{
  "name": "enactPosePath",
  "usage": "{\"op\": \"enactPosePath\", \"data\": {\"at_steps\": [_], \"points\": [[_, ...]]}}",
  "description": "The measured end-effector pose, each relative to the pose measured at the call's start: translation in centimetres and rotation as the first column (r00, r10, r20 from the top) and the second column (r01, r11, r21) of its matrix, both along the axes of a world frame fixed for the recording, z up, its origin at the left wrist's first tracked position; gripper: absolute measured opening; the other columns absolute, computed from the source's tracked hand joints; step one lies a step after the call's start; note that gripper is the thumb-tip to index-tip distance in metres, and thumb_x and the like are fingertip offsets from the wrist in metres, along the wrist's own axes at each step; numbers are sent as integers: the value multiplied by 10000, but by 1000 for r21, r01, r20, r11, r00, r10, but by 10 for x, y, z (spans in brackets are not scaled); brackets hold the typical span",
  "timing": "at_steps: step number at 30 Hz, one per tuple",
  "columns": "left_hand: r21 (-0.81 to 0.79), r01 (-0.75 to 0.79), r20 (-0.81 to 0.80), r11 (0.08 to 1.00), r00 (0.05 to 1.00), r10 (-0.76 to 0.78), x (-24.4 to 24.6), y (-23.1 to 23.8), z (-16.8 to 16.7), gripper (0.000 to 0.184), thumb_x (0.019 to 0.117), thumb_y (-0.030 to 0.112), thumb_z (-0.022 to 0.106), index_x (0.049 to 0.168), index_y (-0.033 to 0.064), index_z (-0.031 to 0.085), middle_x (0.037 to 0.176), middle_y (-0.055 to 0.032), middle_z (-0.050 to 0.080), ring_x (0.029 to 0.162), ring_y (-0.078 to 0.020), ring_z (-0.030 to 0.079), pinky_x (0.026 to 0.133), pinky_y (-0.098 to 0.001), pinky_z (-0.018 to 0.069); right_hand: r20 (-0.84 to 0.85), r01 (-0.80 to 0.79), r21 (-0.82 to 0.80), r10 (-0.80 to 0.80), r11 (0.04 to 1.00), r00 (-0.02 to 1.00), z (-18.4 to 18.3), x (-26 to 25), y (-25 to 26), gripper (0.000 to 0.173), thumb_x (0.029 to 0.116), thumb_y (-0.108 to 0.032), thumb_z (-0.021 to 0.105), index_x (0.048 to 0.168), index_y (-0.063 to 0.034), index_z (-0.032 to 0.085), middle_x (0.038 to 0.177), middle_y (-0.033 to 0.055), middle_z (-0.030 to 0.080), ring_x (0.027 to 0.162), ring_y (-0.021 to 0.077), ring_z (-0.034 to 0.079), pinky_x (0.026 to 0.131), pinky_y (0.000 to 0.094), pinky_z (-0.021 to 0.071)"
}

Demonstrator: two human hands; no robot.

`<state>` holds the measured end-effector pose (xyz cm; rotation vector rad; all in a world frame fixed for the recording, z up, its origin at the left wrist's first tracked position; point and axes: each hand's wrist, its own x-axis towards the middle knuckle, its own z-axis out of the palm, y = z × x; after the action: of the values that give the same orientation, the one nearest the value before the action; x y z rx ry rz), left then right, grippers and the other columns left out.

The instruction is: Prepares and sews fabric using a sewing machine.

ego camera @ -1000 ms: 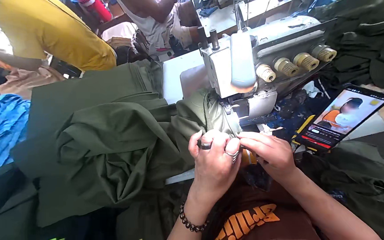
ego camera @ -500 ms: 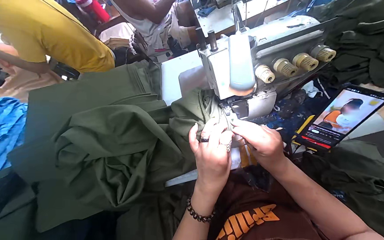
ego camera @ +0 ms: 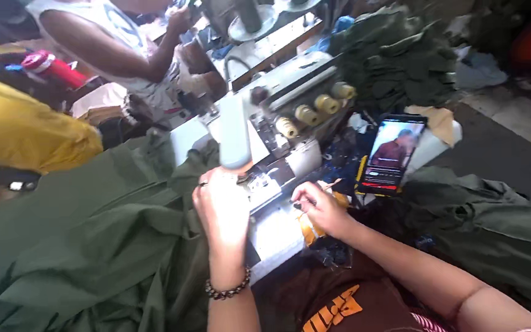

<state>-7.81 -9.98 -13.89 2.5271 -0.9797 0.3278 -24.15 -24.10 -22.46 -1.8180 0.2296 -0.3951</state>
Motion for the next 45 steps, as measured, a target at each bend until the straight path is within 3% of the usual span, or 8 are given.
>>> {"op": "enactPosePath", "data": {"at_steps": [10, 26, 32, 35, 37, 39, 41, 45], "points": [[-313, -104, 92, 944, 986, 139, -69, 72, 1, 222, 872, -4, 575, 880, 74, 784, 1046, -114, 739, 1071, -294, 648, 924, -445, 495, -17, -179, 838, 352, 516, 936, 30, 2, 52, 350, 1118, -272, 346, 1042, -72, 624, 680, -80, 548, 523, -6, 464, 485, 153, 392], [-500, -186, 101, 846, 957, 270, -89, 76, -17, 228, 832, -8, 595, 896, 69, 800, 1047, -78, 744, 1081, -236, 627, 932, -360, 481, 58, -63, 998, 433, -3, 899, 58, 27, 94, 403, 1125, -405, 293, 988, -113, 535, 634, -33, 489, 453, 35, 450, 425, 159, 400], [-458, -158, 52, 875, 978, 203, -90, 84, -17, 237, 813, 6, 593, 907, 92, 793, 1061, -55, 743, 1087, -222, 627, 926, -366, 480, 86, -133, 981, 299, 141, 950, 76, 40, 87, 418, 1129, -330, 302, 894, -82, 542, 564, -46, 432, 411, 17, 389, 397, 149, 349], [-334, 16, -86, 942, 995, -47, -79, 106, -9, 237, 857, 98, 668, 1060, 150, 778, 1102, 15, 744, 1121, -174, 643, 968, -422, 493, 266, -319, 704, 181, 634, 947, 85, 24, 73, 321, 1084, -254, 435, 919, -76, 646, 662, -71, 542, 502, -26, 420, 476, 139, 353], [-252, 246, -132, 936, 950, -285, -69, 116, 2, 155, 925, 201, 693, 1054, 170, 774, 1059, 25, 746, 1087, -160, 651, 987, -478, 465, 294, -315, 163, 259, 935, 920, 76, 13, 59, 414, 1060, -449, 491, 1182, -99, 674, 963, -42, 642, 711, -13, 541, 633, 180, 481], [-146, 438, -125, 887, 881, -456, -57, 121, 15, 163, 967, 303, 662, 1010, 185, 766, 989, 32, 745, 1045, -132, 656, 1011, -484, 416, 154, -358, -202, 391, 912, 907, 69, 2, 50, 619, 974, -538, 615, 1404, -93, 580, 1204, 51, 691, 1002, 112, 669, 863, 359, 581], [-15, 552, -101, 834, 829, -550, -39, 126, 28, 301, 979, 467, 633, 963, 196, 762, 908, 38, 728, 1007, -138, 648, 1030, -511, 373, 96, -436, -261, 473, 861, 876, 62, -15, 47, 482, 909, -334, 773, 1308, -86, 663, 1106, 73, 745, 967, 169, 719, 840, 427, 601], [87, 633, -100, 769, 774, -626, 14, 146, 54, 406, 983, 560, 563, 889, 209, 742, 909, 22, 711, 1072, -157, 635, 1082, -568, 299, 209, -618, 148, 586, 772, 783, 59, -48, 19, 198, 984, -50, 621, 1130, 43, 716, 1026, 58, 733, 940, -5, 654, 871, 170, 528]]}}
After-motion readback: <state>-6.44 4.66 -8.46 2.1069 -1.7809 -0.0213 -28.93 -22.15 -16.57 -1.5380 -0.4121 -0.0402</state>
